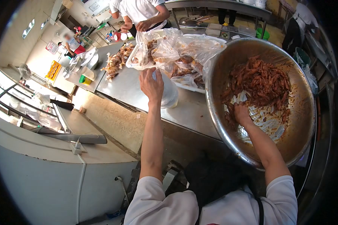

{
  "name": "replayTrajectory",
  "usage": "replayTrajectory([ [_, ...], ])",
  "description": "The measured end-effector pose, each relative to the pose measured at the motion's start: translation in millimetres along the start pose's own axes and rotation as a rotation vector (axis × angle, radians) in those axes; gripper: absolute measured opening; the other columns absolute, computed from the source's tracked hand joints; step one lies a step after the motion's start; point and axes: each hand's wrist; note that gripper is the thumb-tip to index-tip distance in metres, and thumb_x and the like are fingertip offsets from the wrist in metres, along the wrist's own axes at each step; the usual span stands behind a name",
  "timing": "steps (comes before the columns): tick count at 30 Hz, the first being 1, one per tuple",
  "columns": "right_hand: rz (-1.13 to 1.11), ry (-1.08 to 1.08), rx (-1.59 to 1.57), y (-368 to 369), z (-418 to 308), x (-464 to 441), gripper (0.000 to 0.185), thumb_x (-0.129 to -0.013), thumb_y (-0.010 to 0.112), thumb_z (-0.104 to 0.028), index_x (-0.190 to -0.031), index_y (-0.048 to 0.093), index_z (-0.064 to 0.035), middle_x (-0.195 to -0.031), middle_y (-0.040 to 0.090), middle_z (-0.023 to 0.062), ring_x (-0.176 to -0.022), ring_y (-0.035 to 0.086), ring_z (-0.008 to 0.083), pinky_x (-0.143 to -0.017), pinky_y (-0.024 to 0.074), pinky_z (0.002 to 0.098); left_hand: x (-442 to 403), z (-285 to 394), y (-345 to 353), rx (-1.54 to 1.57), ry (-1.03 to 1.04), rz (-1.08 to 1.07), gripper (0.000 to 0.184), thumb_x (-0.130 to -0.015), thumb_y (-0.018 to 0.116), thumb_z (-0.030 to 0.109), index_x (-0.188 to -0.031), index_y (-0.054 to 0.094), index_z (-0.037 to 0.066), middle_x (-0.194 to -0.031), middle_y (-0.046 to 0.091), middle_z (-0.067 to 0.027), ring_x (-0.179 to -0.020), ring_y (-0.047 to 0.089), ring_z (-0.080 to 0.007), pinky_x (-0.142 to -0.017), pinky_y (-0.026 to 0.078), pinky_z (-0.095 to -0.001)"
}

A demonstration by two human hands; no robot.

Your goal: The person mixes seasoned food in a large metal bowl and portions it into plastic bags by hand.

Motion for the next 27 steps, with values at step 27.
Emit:
replayTrajectory([
  [27,-0.022,0.017,-0.050,1.2,0.3,-3.2,0.029,-0.090,0.049,-0.011,-0.117,0.056,-0.0066,-0.117,0.053,0.0172,-0.103,0.058,0.0368,-0.077,0.0546,0.0467,-0.2,-5.9,5.7,0.017,0.048,0.030,0.014,-0.081,0.066,0.019,-0.090,0.066,0.007,-0.093,0.062,-0.0106,-0.084,0.056,-0.0312,-0.076,0.045,-0.0400],
])
Point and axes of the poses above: each hand's wrist, its own x-axis away from the middle knuckle, its own y-axis out of the palm, z = x × y
